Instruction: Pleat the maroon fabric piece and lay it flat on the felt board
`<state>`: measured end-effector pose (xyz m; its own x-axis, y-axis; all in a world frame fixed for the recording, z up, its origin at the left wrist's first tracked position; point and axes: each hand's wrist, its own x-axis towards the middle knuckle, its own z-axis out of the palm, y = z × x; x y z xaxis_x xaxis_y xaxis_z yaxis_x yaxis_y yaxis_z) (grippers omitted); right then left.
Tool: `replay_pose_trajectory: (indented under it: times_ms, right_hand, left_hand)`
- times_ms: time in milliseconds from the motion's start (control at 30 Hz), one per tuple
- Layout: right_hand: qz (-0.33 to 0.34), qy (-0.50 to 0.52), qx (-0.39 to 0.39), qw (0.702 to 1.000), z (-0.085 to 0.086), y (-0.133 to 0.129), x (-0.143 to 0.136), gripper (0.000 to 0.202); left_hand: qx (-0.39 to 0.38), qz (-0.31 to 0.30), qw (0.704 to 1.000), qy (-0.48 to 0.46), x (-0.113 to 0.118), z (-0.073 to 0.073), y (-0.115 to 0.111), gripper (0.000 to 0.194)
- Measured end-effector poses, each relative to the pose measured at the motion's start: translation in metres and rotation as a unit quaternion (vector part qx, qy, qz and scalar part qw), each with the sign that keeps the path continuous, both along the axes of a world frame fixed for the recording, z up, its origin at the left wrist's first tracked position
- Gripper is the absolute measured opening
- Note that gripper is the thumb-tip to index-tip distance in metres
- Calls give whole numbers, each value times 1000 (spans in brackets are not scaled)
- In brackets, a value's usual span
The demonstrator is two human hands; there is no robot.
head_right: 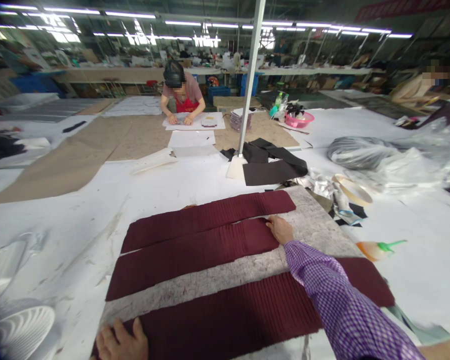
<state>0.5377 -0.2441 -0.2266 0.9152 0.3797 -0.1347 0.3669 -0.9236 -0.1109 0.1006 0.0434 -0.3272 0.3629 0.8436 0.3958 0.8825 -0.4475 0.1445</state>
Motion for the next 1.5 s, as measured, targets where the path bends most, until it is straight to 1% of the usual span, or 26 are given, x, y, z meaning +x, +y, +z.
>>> replay_pose_trajectory:
  times_ms: [100, 233, 367, 500, 667, 867, 1000, 1267, 1400, 1500]
  right_hand:
    - [0, -4, 5, 1000, 1, 0, 2, 22]
    - [-4, -8, 5, 1000, -1, -2, 5, 22]
    - [-19, -13, -1, 1000, -4, -4, 6, 22]
    - [-22, -16, -7, 1000, -3, -5, 6, 22]
    - [-30, -11, -22, 999, -1, -6, 6, 22]
    - [-34, -9, -32, 999, -4, -6, 7, 22]
    - [-16, -14, -29, 999, -4, -6, 8, 21]
    - [32, -65, -10, 997, -2, -5, -3, 16]
    - [57, -82, 6, 995, -1, -8, -8, 18]
    - [73, -74, 25, 994, -3, -12, -9, 18]
  left_hand:
    - [-1, -2, 1000, 11, 0, 1, 0, 62]
    - [-6, -5, 1000, 19, 1, 4, -2, 63]
    - [-15, -11, 1000, -3, 1, 5, -3, 64]
    - [-19, -14, 999, -29, 1, 4, -2, 63]
    - [-15, -11, 1000, -4, 1, 4, -1, 63]
    - [-33, -5, 998, -50, 0, 0, 0, 64]
    - [-33, -10, 999, -29, -1, -1, 0, 66]
    - [13, -7, 999, 32, 1, 4, -1, 62]
    - [24, -3, 999, 45, 3, 7, -3, 59]
    - [26, -4, 998, 53, 3, 9, -4, 60]
